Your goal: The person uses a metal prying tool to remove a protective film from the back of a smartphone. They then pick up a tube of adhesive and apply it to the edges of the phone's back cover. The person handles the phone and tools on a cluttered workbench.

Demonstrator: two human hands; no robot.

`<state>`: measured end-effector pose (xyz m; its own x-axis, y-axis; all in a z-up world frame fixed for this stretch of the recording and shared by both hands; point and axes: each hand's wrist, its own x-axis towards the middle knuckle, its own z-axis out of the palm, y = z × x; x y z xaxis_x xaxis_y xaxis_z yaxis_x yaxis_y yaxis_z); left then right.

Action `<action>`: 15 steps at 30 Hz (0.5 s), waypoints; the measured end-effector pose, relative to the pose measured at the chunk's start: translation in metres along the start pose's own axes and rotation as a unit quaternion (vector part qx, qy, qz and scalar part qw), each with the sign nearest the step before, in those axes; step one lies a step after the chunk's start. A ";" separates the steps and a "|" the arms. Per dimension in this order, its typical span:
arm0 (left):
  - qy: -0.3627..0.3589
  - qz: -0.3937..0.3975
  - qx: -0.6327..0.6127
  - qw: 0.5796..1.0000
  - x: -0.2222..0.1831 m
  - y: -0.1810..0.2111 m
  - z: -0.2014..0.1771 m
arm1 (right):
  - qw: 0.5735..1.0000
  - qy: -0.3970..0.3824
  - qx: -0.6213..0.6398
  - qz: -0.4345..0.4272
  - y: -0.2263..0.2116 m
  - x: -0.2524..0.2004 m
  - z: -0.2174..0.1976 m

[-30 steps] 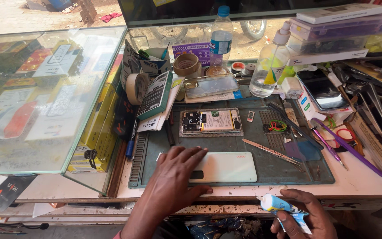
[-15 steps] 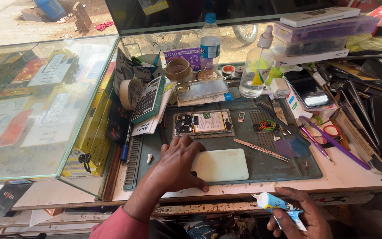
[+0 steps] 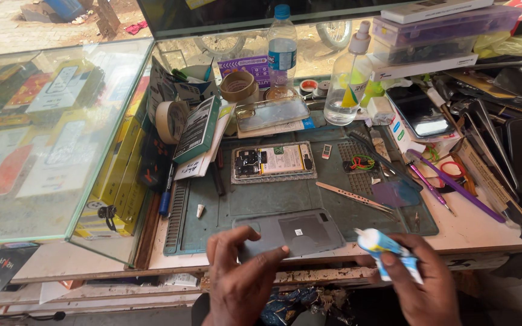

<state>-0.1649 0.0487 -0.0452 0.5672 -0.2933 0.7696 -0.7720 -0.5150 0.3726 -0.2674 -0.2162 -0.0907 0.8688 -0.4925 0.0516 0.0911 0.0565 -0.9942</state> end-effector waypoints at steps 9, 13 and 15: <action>0.046 -0.134 -0.240 0.960 -0.016 0.020 0.008 | 0.994 -0.011 -0.106 -0.040 0.009 -0.001 0.008; -0.018 -0.340 -0.511 0.789 -0.011 0.026 -0.001 | 0.998 -0.001 -0.060 -0.008 0.009 -0.001 0.003; -0.053 -0.404 -0.582 0.704 -0.012 0.026 -0.002 | 0.999 -0.030 -0.002 -0.011 0.009 -0.001 0.003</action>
<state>-0.1926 0.0408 -0.0440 0.9266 -0.3737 0.0430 0.1373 0.4425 0.8862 -0.2658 -0.2128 -0.0998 0.8942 -0.4405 0.0799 0.1091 0.0414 -0.9932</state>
